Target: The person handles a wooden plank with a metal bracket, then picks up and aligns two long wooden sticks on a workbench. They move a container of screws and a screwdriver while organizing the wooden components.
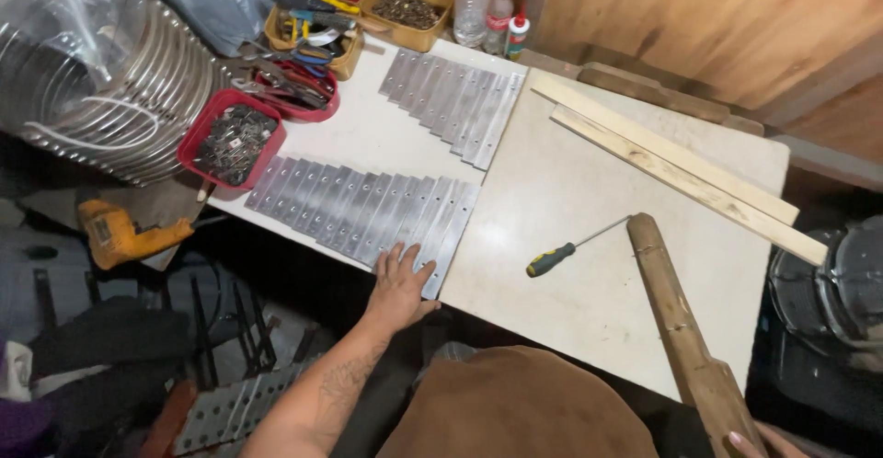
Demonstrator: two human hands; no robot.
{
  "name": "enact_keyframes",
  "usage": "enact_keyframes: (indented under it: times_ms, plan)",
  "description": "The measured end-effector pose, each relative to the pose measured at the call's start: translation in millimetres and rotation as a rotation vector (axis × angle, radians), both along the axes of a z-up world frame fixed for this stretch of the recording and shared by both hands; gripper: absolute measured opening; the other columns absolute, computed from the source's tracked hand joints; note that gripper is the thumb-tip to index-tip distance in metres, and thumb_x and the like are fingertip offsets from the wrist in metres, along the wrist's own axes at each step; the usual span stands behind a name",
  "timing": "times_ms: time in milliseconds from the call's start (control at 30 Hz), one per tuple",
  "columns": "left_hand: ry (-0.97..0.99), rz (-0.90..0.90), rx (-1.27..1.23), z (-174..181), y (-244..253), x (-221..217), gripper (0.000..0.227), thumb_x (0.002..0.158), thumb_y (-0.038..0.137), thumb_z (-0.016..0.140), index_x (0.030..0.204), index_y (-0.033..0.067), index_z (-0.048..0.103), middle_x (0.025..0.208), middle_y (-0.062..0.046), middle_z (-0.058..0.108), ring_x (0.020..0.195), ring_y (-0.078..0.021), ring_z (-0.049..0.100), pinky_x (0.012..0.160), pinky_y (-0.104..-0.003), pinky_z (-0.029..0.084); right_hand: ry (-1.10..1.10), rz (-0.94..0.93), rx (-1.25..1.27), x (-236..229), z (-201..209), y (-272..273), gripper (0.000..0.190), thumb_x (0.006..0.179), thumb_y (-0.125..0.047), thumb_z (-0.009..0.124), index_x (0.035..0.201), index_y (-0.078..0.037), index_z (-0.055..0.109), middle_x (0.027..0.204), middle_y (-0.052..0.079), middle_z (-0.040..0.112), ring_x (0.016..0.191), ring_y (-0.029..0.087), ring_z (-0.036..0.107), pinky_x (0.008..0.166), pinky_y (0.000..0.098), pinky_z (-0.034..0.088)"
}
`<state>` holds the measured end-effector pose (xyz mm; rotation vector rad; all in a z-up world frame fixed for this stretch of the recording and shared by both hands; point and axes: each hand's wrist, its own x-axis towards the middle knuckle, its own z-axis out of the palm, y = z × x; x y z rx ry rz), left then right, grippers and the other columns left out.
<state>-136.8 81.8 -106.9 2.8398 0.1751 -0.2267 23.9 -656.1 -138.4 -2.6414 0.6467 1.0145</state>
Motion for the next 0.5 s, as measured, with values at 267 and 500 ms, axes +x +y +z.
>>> enact_keyframes:
  times_ms: [267, 500]
  plan:
    - [-0.223, -0.052, -0.135, -31.9, -102.9, 81.9, 0.055, 0.081, 0.037, 0.074, 0.127, 0.0091, 0.064, 0.144, -0.021, 0.049, 0.142, -0.0473, 0.035, 0.114, -0.061, 0.029, -0.205, 0.004, 0.056, -65.9, 56.5, 107.6, 0.069, 0.08, -0.059, 0.07, 0.139, -0.022, 0.072, 0.134, 0.015, 0.074, 0.126, 0.034, 0.067, 0.103, 0.0383, 0.05]
    - [0.015, -0.152, -0.182, -4.6, -172.0, 150.3, 0.054, 0.09, 0.023, 0.068, 0.14, 0.0058, 0.054, 0.122, -0.021, 0.058, 0.113, -0.0425, 0.063, 0.091, -0.052, 0.056, -0.349, 0.018, 0.111, -52.6, 40.2, 150.2, 0.05, 0.089, -0.045, 0.072, 0.133, -0.021, 0.074, 0.121, 0.018, 0.079, 0.115, 0.037, 0.072, 0.099, 0.0467, 0.058]
